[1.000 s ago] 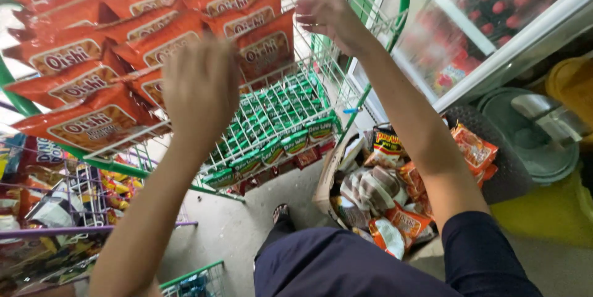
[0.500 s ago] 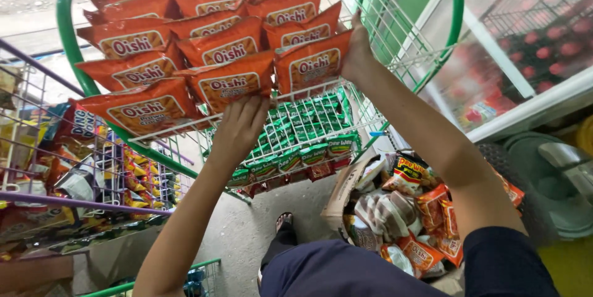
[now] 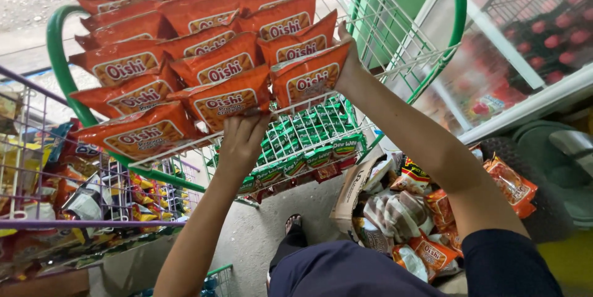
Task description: Cleaning individual snack bags with a cloth and arranging them neatly on a display shelf.
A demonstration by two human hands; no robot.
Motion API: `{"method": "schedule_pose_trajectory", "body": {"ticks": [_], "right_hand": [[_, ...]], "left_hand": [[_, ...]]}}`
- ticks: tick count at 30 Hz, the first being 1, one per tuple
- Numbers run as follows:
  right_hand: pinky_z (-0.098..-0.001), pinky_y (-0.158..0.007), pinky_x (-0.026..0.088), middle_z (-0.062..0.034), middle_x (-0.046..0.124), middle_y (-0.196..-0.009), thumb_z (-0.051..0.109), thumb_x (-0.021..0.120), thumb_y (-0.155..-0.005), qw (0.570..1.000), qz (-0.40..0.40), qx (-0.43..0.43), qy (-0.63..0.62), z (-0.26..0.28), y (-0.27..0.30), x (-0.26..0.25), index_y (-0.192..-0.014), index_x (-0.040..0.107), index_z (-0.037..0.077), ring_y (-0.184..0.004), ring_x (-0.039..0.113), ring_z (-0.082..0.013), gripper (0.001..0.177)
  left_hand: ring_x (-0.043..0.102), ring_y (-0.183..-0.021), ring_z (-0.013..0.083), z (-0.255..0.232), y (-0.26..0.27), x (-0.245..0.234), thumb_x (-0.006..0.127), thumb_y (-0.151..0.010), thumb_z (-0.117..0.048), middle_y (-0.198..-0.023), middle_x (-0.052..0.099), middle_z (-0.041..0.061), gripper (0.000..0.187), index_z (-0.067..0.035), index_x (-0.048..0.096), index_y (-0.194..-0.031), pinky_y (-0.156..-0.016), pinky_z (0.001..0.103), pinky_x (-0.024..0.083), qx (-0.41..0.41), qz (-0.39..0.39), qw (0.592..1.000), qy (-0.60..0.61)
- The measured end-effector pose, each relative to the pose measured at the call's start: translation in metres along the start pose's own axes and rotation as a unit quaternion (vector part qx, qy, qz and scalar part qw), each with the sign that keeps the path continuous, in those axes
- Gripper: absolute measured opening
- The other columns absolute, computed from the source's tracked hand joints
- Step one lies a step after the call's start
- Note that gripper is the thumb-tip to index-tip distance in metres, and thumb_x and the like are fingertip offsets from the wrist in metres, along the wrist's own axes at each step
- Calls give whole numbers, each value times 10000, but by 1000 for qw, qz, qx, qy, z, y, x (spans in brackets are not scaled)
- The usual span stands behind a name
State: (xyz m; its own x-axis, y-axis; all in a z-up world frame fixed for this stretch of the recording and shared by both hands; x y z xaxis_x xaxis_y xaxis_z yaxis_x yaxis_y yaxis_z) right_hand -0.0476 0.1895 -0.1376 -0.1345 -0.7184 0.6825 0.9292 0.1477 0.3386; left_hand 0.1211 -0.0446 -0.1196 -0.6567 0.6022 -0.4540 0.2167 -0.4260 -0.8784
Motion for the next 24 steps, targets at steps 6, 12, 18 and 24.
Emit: {"method": "schedule_pose_trajectory", "body": {"ticks": [6, 12, 18, 24], "right_hand": [[-521, -742, 502, -227, 636, -1351, 583, 252, -983, 1000, 17, 4, -16, -7, 0, 3, -1357, 570, 45, -997, 642, -349, 728], [-486, -830, 525, -226, 569, -1444, 507, 262, -977, 999, -2, -33, 4, 4, 2, 0, -1473, 463, 91, -1116, 628, -343, 678], [-387, -791, 565, -215, 535, -1415, 229, 439, -915, 986, -83, -98, 109, 39, 21, -5, -1596, 282, 123, -1076, 633, -287, 706], [-293, -863, 600, -184, 691, -1158, 111, 455, -980, 810, 72, -120, 570, 72, 75, -3, -1329, 598, 34, -907, 680, -215, 385]], "left_hand": [[533, -886, 177, 3, 15, 11, 786, -893, -41, -993, 711, 34, 225, -49, 783, -1118, -821, 325, 450, -87, 69, 994, 14], [498, -869, 173, 3, 18, 12, 741, -901, 6, -1007, 696, 30, 244, -53, 775, -1135, -797, 305, 429, -93, 71, 993, 10], [548, -867, 210, -6, -7, -6, 721, -842, -11, -1090, 675, 72, 340, -31, 742, -1180, -818, 359, 430, -59, 90, 992, -60], [597, -849, 195, -5, -51, -9, 671, -910, 67, -1080, 667, 125, 315, -38, 682, -1207, -725, 275, 540, -111, 4, 993, 45]]}}
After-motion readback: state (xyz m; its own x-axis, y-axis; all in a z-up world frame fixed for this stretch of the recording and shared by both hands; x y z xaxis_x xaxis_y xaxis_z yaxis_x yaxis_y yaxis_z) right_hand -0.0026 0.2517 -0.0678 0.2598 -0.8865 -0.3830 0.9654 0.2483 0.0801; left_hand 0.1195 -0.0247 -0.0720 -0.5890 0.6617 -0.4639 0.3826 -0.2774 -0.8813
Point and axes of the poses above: each hand's wrist, its own y-axis away from the middle knuckle, its own x-axis out of the palm, z = x × y, the point moved 5 cm from there along -y, towards the middle knuckle
